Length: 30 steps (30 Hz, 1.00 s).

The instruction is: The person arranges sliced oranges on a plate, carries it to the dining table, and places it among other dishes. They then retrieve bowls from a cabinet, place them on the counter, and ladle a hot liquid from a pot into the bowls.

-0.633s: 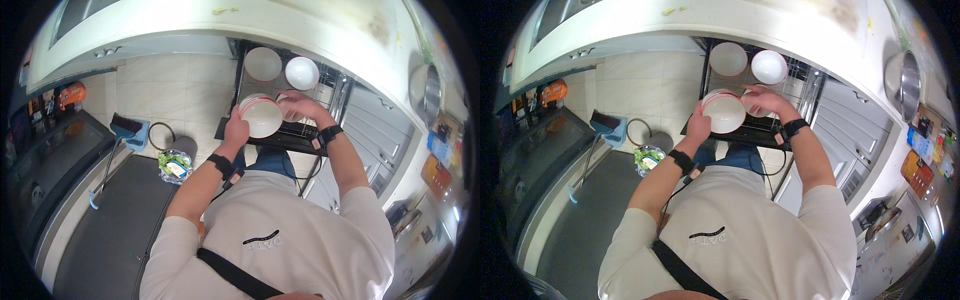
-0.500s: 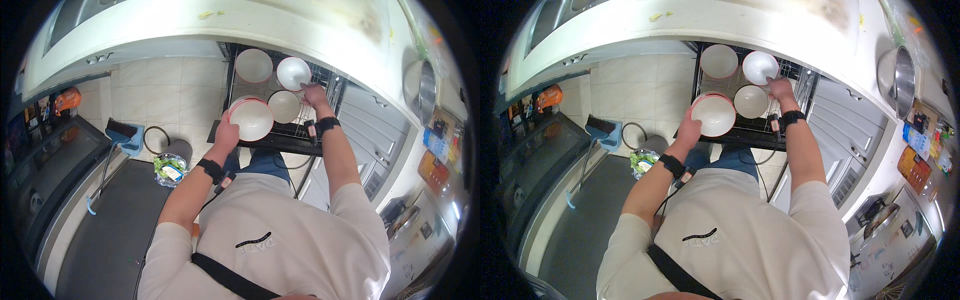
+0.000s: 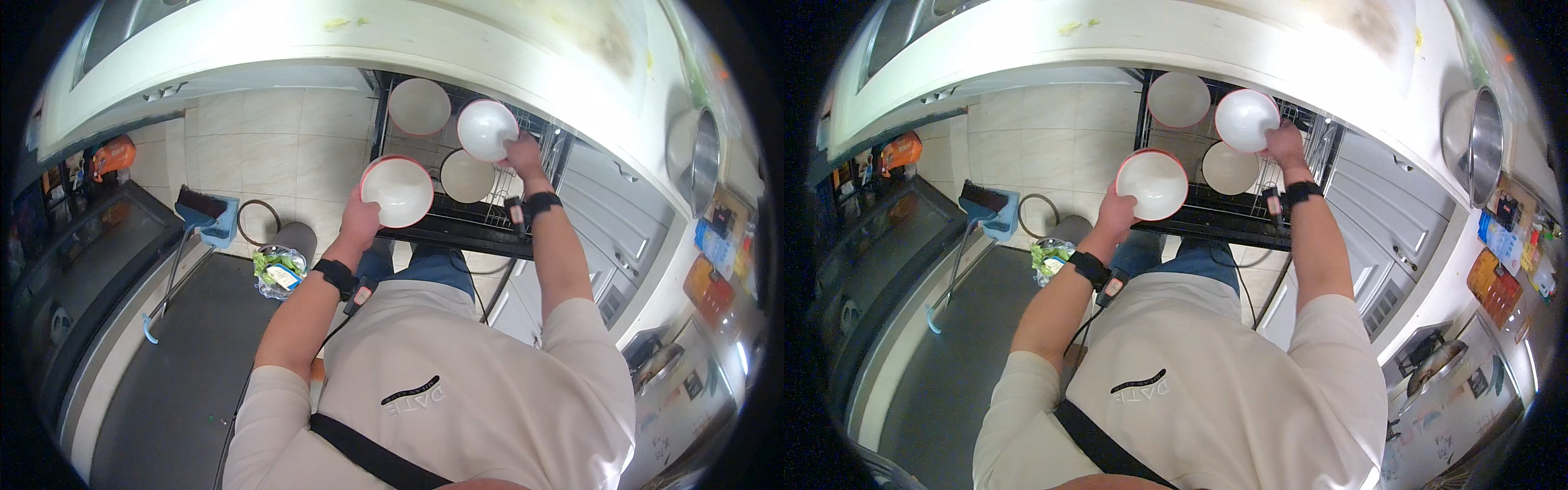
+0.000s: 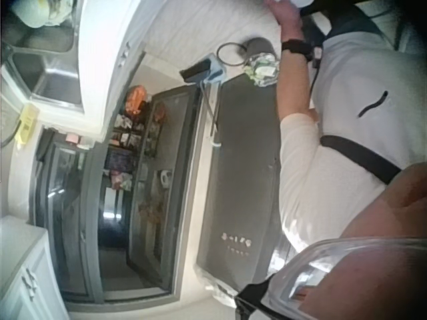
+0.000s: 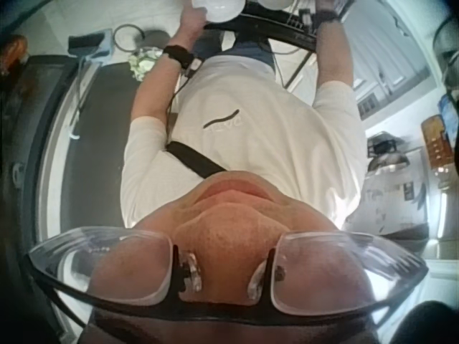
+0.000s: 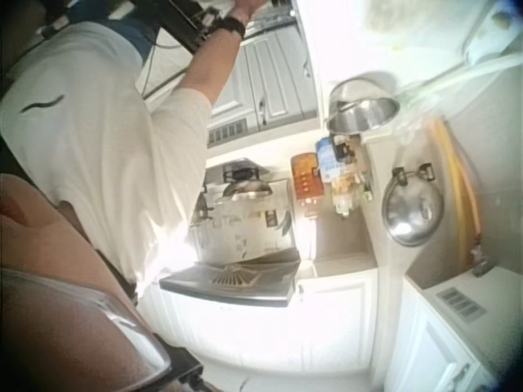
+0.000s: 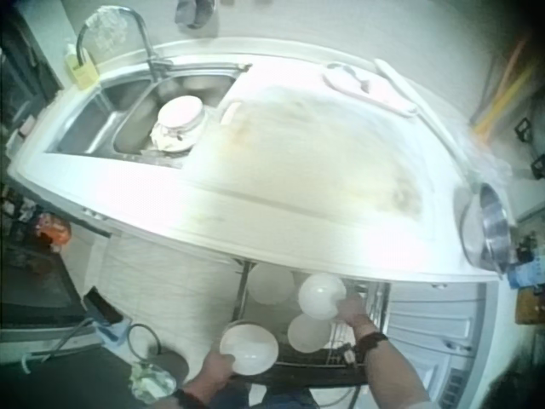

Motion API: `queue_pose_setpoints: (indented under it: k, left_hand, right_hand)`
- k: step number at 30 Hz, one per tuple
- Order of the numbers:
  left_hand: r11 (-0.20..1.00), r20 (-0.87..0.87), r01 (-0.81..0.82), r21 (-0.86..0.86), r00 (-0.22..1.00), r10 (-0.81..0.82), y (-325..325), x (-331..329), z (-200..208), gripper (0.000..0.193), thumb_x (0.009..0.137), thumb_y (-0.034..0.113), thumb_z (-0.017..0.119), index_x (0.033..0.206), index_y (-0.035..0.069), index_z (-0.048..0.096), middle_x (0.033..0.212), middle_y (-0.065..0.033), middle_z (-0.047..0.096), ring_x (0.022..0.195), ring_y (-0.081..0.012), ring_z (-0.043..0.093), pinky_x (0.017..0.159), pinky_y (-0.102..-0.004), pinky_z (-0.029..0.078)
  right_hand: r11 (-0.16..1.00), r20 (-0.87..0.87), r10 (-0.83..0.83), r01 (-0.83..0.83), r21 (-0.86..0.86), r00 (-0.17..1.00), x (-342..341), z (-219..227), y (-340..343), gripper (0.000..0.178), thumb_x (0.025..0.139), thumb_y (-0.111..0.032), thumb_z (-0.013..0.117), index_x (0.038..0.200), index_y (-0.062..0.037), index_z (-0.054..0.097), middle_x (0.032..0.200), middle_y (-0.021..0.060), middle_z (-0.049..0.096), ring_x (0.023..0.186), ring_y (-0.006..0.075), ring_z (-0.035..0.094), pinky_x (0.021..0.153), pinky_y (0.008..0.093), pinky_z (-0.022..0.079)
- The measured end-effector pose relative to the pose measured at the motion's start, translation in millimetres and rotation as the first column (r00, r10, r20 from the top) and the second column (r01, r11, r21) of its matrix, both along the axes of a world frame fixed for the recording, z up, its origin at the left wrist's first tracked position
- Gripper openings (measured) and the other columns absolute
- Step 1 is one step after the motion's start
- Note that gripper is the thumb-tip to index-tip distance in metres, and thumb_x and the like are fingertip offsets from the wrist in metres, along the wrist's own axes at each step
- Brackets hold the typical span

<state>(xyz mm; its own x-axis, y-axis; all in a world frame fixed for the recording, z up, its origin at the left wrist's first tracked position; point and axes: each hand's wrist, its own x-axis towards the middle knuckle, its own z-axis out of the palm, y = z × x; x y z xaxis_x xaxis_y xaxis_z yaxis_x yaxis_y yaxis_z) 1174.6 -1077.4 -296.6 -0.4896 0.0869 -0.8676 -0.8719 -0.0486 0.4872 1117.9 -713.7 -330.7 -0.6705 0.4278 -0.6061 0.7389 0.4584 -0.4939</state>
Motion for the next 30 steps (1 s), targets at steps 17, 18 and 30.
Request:
queue_pose_setpoints:
  k: [17, 18, 30]
  left_hand:
    - [0.956, -0.218, 0.016, 0.295, 0.975, 0.051, 13.7, -9.6, 5.9, 0.043, 0.087, 0.014, 0.063, 0.126, 0.003, 0.05, 0.116, -0.0101, 0.061, 0.102, -0.0168, 0.059, 0.087, -0.03, 0.047]
    - [0.971, -0.137, 0.026, 0.238, 0.99, 0.007, 10.4, -9.7, 8.2, 0.042, 0.087, 0.012, 0.063, 0.126, 0.003, 0.05, 0.116, -0.0097, 0.061, 0.102, -0.0164, 0.059, 0.088, -0.0296, 0.047]
    - [0.925, -0.186, 0.149, 0.351, 0.979, -0.088, -4.8, -13.8, 40.1, 0.046, 0.086, 0.006, 0.06, 0.13, 0.004, 0.049, 0.121, -0.0068, 0.059, 0.108, -0.0142, 0.055, 0.092, -0.0292, 0.045]
  right_hand:
    - [0.783, -0.205, 0.604, -0.622, -0.026, 0.77, 20.4, 149.8, -134.1, 0.015, 0.082, -0.015, 0.054, 0.087, -0.0018, 0.051, 0.078, 0.0241, 0.06, 0.077, 0.0442, 0.058, 0.069, 0.0515, 0.045]
    - [0.782, -0.167, 0.614, -0.623, -0.002, 0.772, 20.0, 145.4, -135.3, 0.015, 0.082, -0.016, 0.054, 0.087, -0.0016, 0.051, 0.078, 0.024, 0.06, 0.078, 0.0441, 0.058, 0.069, 0.0514, 0.045]
    - [0.764, 0.069, 0.432, -0.324, -0.558, 0.899, 12.1, 119.9, -103.7, 0.045, 0.08, -0.044, 0.065, 0.093, -0.0007, 0.061, 0.079, 0.0174, 0.065, 0.077, 0.0356, 0.064, 0.072, 0.0418, 0.051]
